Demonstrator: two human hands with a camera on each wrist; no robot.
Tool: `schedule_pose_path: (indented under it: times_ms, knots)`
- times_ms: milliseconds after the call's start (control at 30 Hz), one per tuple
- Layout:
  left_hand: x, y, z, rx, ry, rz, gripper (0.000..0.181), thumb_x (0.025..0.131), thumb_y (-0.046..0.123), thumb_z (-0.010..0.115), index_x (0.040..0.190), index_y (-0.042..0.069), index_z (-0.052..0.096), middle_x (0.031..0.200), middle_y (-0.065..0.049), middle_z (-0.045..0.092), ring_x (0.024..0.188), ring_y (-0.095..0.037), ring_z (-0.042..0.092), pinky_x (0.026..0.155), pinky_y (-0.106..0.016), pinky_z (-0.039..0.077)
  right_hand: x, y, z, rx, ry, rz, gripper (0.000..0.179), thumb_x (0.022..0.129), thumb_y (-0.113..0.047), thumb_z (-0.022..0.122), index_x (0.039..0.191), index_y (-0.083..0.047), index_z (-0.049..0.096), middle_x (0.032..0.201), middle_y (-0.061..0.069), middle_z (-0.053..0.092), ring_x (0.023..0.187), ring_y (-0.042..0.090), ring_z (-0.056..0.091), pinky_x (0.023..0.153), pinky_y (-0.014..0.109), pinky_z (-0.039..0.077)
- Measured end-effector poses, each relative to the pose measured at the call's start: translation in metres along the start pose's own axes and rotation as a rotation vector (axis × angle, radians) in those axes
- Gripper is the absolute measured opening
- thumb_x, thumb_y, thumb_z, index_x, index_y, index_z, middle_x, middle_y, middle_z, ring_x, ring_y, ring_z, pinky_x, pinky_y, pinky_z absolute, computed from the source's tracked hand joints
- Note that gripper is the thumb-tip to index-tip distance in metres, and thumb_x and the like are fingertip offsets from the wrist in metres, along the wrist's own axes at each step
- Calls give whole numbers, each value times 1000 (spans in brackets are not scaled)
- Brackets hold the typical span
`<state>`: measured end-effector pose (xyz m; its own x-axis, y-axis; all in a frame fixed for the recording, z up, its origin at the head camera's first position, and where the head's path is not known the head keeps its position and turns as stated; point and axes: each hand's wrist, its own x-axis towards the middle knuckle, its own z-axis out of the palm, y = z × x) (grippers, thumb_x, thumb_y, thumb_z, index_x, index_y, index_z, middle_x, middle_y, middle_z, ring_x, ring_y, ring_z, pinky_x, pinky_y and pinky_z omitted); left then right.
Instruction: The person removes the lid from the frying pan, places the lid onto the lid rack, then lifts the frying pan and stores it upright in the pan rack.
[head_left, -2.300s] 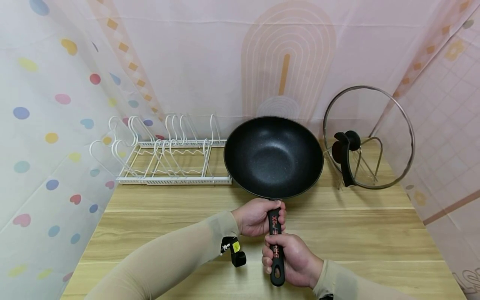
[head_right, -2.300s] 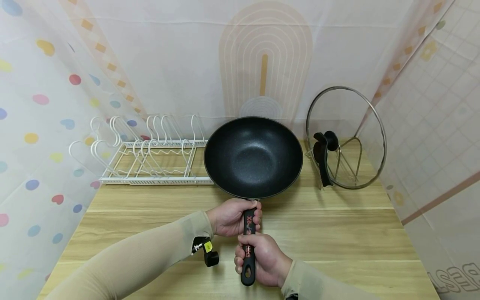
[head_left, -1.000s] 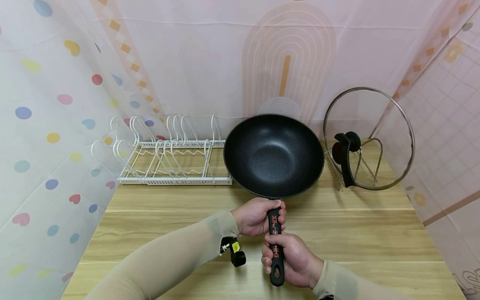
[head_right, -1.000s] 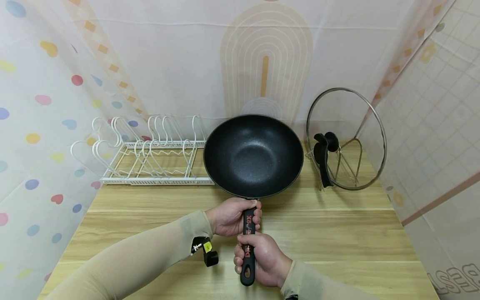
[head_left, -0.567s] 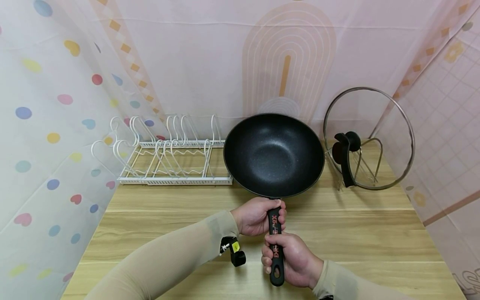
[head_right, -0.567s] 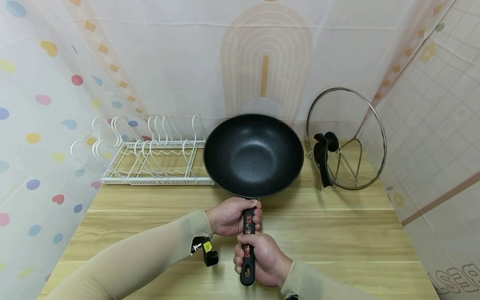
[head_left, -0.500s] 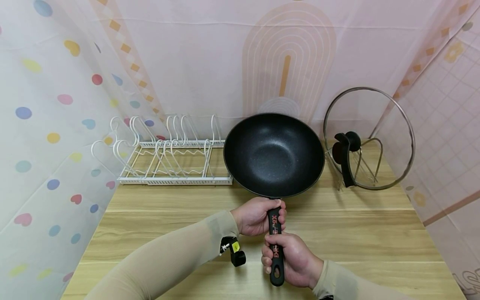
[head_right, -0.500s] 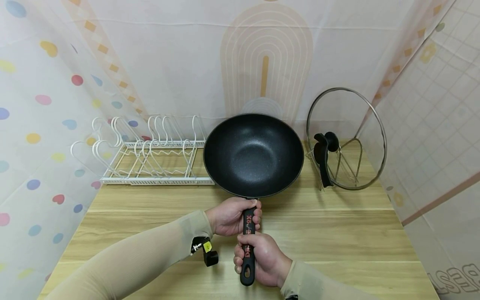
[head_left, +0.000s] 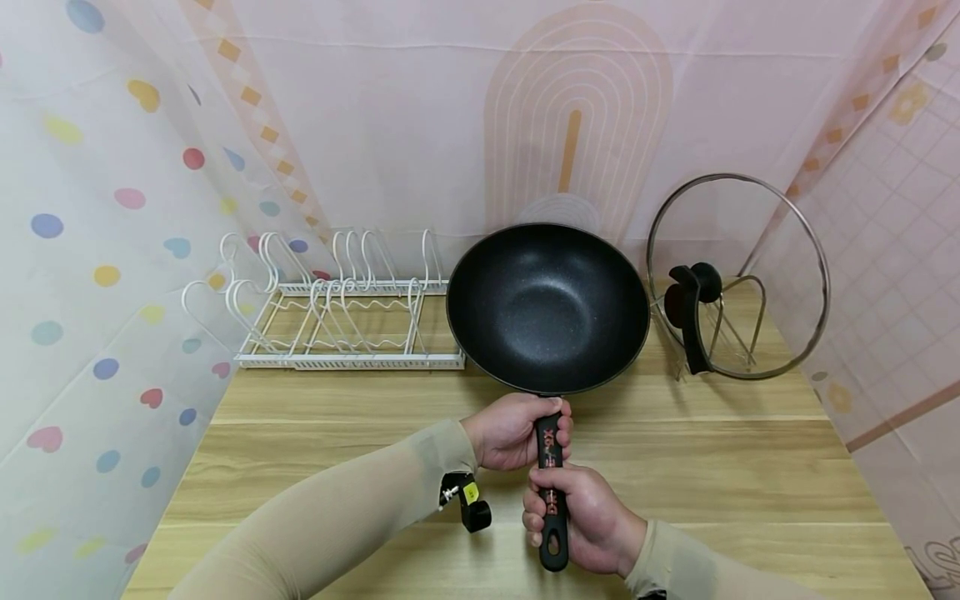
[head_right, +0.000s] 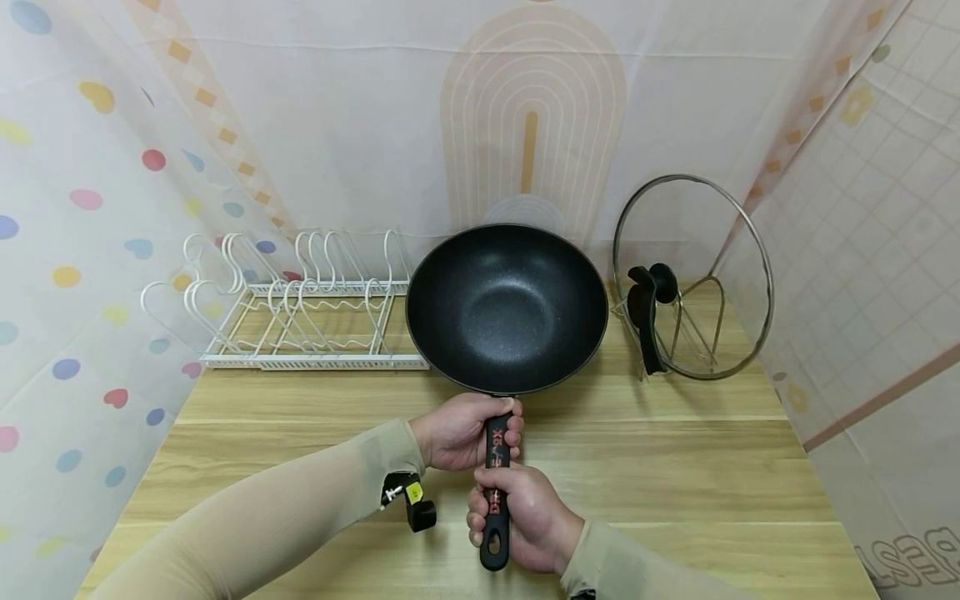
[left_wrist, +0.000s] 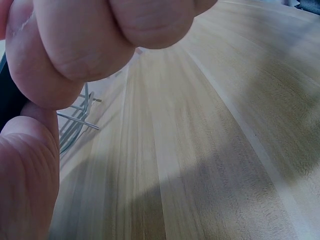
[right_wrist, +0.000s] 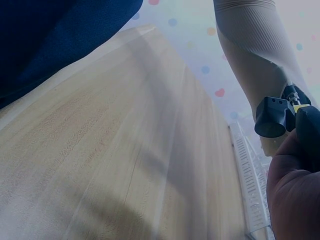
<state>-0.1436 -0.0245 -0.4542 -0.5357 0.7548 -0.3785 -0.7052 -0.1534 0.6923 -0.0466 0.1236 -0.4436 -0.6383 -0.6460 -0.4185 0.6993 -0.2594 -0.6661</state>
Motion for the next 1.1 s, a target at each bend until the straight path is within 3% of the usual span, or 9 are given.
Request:
schedule_pose_path:
  times_ms: [1100]
  knots:
    - [-1,3,1,12,5,10,23,114,19,32,103,12,51,87,5,55,77,-7,57,85,-26,59,-2,-2,2,4,-10,-16,16,106,-18,42,91,-16,47,70,-8,51,65,7,53,68,24,49]
